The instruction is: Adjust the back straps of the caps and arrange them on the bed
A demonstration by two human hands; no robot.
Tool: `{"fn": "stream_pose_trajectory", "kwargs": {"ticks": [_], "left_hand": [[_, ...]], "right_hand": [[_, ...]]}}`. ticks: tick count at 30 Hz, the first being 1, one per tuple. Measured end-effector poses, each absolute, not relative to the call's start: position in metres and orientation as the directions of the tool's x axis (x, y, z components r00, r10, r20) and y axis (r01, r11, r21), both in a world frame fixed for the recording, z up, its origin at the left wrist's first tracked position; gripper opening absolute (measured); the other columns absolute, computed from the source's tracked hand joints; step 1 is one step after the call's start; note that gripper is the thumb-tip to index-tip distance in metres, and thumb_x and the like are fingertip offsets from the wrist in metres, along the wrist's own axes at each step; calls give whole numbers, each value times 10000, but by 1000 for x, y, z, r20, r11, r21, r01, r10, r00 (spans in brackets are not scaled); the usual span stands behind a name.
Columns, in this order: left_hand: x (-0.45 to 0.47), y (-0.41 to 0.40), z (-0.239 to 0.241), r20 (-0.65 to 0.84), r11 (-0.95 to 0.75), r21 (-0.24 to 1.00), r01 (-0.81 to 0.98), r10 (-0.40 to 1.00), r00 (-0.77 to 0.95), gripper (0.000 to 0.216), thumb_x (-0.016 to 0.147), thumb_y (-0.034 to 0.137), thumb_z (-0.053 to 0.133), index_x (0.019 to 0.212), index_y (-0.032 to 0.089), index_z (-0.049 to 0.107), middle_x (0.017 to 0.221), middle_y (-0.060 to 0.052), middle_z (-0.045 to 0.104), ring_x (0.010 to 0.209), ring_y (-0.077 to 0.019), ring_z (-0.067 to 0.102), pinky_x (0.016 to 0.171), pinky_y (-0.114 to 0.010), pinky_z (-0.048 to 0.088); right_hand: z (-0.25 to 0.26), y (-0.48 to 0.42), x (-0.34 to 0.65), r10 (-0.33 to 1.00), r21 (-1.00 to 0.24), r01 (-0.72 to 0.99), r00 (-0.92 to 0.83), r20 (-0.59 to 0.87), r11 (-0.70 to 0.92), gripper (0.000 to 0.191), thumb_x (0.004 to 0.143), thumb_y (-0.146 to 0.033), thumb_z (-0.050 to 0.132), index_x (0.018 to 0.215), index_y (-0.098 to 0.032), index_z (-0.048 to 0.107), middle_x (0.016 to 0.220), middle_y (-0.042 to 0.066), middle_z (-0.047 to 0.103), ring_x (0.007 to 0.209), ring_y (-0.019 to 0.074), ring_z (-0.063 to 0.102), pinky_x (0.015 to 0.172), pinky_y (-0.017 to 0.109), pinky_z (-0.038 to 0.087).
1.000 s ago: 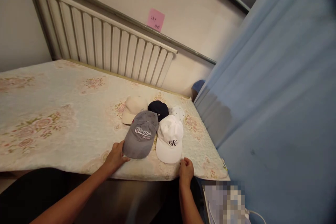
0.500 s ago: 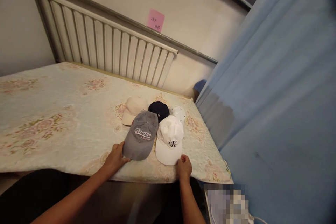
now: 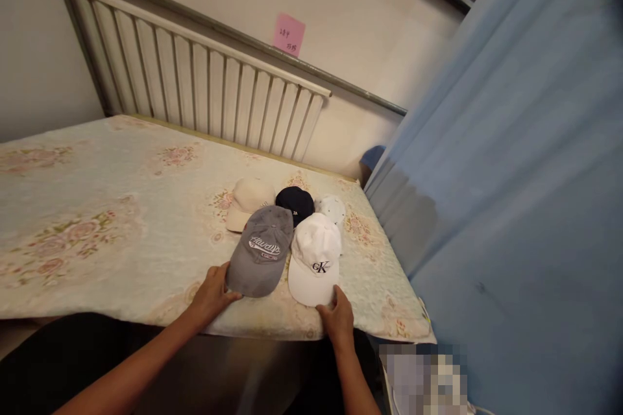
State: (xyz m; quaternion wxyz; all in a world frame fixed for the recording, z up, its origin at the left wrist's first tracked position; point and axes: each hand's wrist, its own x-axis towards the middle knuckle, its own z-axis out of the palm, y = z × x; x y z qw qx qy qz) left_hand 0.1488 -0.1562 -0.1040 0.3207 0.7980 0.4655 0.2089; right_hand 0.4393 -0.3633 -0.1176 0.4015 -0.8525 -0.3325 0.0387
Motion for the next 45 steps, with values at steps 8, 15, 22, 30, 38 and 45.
{"fn": "stream_pose_trajectory", "kwargs": {"ticks": [8,15,22,30,38,45], "left_hand": [[149,-161,-101,44,-367,692,622,881,470,744,660,394,632,1300,93,402,972,-73,489,775,-216,541,761,-343,477],[148,-162,-101,59,-381,687,619,878,474,745,664,400,616,1296,73,396,976,-79,487,788,-218,537,777,-337,472],[146,-162,-103,102,-404,699,590,873,477,681,673,398,574,1258,80,435,924,-67,505,794,-230,544,761,-350,474],[136,-174,-114,167,-425,753,503,862,479,514,725,370,496,1179,129,484,953,-81,530,785,-221,570,808,-377,483],[136,-198,-86,83,-344,822,455,861,502,350,701,334,495,989,168,602,902,-82,638,805,-231,613,802,-380,488],[147,-214,4,253,-405,867,291,860,443,550,787,336,473,1307,160,444,791,6,588,649,-150,575,687,-300,488]], "right_hand": [[-120,-364,436,679,-568,680,684,265,-464,680,618,-259,701,1243,-54,528,1287,235,569,1218,354,509,1041,450,362],[-127,-363,436,670,-556,689,685,286,-466,648,645,-268,699,1236,-71,524,1283,234,569,1204,353,515,1036,454,355],[-135,-365,437,657,-536,711,675,338,-455,609,678,-285,661,1229,-63,525,1255,232,586,1177,346,529,998,455,388],[-133,-370,413,618,-551,706,688,381,-446,490,767,-287,529,1198,-56,554,1209,226,614,1138,337,549,969,455,419],[-107,-371,354,562,-795,497,789,246,-349,380,746,-270,527,1074,-121,645,1048,163,694,939,273,653,848,387,502],[-4,-340,313,637,-920,365,745,199,-140,298,763,-265,533,1011,-144,646,678,-5,586,624,147,567,624,257,472]]}}
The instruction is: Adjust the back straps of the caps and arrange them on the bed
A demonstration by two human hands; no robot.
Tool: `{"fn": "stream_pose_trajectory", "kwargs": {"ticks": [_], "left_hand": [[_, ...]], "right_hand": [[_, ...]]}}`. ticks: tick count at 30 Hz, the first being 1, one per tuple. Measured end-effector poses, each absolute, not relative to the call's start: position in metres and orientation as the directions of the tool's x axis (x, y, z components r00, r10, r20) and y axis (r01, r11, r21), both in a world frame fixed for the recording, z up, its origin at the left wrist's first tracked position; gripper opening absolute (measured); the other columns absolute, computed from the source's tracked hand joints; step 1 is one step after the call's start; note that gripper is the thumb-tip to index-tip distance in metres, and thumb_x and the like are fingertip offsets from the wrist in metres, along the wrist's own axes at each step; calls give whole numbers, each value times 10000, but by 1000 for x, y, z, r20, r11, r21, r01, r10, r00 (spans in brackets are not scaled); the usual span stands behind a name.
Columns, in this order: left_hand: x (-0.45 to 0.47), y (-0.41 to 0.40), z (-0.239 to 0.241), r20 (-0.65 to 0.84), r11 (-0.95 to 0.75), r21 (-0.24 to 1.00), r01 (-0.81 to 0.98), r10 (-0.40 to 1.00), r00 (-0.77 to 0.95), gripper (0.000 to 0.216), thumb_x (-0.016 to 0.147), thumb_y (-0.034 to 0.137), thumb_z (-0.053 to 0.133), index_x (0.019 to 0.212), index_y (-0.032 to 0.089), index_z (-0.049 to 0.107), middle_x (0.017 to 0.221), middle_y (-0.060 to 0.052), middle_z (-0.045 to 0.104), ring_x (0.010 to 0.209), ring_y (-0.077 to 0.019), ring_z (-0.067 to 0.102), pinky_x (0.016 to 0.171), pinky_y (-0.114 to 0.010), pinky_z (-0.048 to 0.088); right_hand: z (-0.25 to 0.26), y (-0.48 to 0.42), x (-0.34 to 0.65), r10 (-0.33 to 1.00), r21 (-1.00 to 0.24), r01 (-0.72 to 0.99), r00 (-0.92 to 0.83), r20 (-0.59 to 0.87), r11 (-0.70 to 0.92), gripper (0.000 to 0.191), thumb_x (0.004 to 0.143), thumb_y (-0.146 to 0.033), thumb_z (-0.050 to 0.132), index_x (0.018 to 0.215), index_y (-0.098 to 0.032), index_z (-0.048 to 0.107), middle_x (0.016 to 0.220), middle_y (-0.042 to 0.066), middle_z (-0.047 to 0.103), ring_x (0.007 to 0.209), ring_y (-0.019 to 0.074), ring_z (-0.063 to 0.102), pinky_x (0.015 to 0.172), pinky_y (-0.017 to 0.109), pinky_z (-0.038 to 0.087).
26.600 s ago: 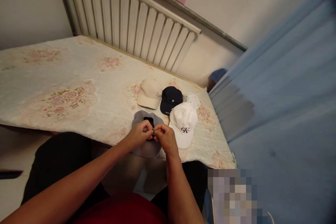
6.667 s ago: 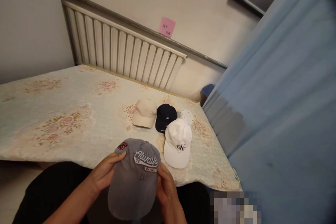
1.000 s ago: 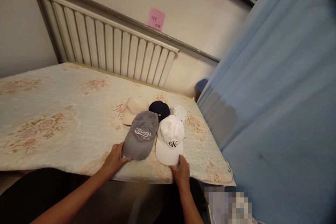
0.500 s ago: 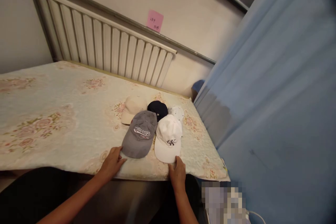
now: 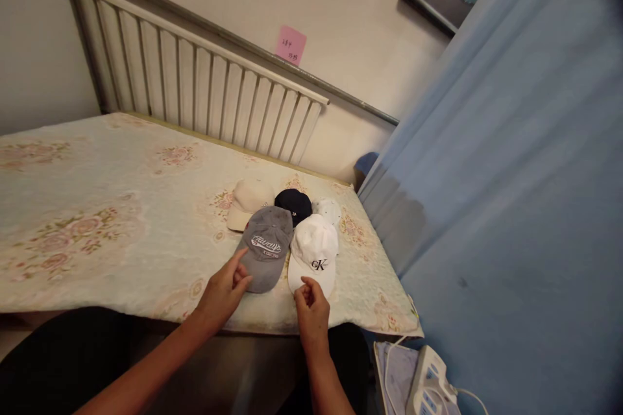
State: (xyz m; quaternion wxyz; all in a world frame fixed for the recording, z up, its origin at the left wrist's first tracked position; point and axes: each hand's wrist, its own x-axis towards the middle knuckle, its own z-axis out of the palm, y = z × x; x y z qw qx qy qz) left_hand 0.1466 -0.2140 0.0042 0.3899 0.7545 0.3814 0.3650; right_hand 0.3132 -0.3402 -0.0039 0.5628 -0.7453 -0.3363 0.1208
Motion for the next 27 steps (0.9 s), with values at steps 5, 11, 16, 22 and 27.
{"fn": "stream_pose_trajectory", "kwargs": {"ticks": [5,11,16,22,27], "left_hand": [[139,-229,53,484,-576,770,275,808,336,609,841,319,491,1414,205,317,773,26,538,617,-125,536,659,-261,471],[157,-191,49,400,-557,638,531,830,390,801,826,222,482,1494,175,41,873,-37,646,684,-169,617,622,-252,434],[170,-151,21,-7,-415,520,747,872,490,902,756,120,439,1486,108,-91,942,-145,710,847,-253,672,659,-279,423],[167,-153,7,-44,-424,514,746,855,517,925,735,113,424,1480,90,-124,984,-186,712,840,-275,680,630,-286,410],[166,-155,5,20,-456,558,694,843,538,911,729,134,426,1491,79,-71,954,-190,715,836,-297,677,644,-302,408]], "right_hand": [[59,-338,294,535,-809,586,669,516,46,431,780,-209,567,1210,-168,562,634,-74,384,584,102,441,655,239,427],[59,-302,301,486,-698,714,593,642,50,619,824,-154,450,1429,-145,316,622,-63,393,541,119,420,588,234,401],[22,-262,328,778,-685,700,538,324,-199,787,701,-75,441,1462,-112,244,577,-27,520,524,178,520,535,261,414],[-1,-257,333,785,-677,709,528,323,-198,796,704,-86,430,1473,-116,223,658,36,627,568,213,587,562,291,455],[-4,-256,332,743,-746,656,557,372,-117,799,667,-90,457,1451,-100,300,597,14,606,519,205,556,543,289,434]]}}
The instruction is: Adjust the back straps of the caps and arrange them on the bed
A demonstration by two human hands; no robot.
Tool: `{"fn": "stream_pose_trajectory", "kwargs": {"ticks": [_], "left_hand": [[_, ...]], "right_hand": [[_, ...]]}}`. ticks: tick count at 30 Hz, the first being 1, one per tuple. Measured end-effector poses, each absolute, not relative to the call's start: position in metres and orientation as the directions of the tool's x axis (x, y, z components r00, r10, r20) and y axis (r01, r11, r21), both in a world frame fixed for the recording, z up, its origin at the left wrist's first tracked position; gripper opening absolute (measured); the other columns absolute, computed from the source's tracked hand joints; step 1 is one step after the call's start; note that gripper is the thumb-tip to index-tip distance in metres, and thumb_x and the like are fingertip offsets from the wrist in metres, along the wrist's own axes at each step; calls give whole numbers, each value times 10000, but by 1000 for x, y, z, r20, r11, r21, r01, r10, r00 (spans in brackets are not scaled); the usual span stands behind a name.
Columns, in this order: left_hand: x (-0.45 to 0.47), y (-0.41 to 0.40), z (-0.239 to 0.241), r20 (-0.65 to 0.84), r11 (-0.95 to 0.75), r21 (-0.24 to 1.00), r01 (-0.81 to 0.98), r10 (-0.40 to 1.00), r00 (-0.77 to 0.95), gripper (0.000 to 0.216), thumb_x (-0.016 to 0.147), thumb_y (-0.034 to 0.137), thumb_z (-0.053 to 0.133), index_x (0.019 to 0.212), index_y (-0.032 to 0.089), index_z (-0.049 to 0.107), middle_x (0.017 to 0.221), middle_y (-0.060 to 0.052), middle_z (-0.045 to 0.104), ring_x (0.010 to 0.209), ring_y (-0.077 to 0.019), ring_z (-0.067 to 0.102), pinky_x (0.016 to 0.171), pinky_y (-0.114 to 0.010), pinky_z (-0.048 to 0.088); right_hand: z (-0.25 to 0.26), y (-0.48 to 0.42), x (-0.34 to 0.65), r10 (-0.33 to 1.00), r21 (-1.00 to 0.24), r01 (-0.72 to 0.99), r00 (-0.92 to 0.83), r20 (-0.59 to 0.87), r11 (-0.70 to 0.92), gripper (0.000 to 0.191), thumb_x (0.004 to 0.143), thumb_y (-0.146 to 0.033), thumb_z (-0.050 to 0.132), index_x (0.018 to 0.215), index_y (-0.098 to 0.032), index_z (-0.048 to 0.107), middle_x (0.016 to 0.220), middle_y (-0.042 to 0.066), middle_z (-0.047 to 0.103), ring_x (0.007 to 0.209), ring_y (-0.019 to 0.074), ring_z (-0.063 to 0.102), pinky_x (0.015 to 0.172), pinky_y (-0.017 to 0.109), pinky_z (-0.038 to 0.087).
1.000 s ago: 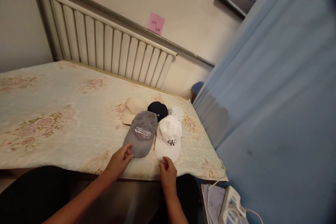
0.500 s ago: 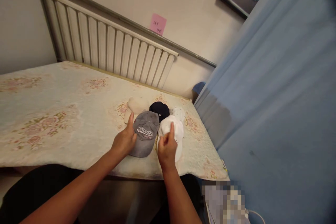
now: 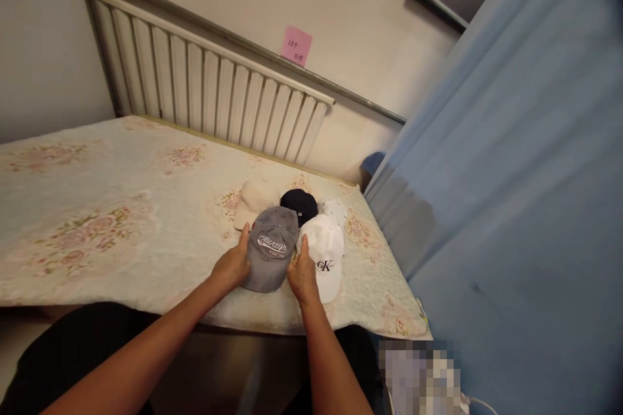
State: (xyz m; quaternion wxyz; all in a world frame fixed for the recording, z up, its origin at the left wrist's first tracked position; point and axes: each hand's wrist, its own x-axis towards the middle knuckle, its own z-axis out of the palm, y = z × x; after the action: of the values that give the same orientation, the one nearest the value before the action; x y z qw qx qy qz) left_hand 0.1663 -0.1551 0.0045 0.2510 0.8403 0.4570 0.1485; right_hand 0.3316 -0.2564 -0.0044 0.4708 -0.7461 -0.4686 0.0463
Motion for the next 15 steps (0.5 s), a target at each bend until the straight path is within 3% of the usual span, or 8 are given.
{"fn": "stream_pose_trajectory", "kwargs": {"ticks": [6,15], "left_hand": [[165,-155,4,42,-438,614,657,849,527,938,677,148,454,1500,91,8,852,-145,713,777,-305,664,631,-310,395],[166,-161,-1,89,-420,705,571,852,517,877,704,131,422,1501,125,57,679,-8,600,637,-202,597,601,-267,375]], "right_hand": [[-4,-258,332,742,-768,634,558,371,-93,811,637,-79,464,1436,-78,330,535,-16,550,485,186,502,511,274,400],[2,-261,328,736,-748,648,575,356,-145,762,667,-92,435,1423,-77,341,564,-20,544,509,182,499,530,270,387]]}}
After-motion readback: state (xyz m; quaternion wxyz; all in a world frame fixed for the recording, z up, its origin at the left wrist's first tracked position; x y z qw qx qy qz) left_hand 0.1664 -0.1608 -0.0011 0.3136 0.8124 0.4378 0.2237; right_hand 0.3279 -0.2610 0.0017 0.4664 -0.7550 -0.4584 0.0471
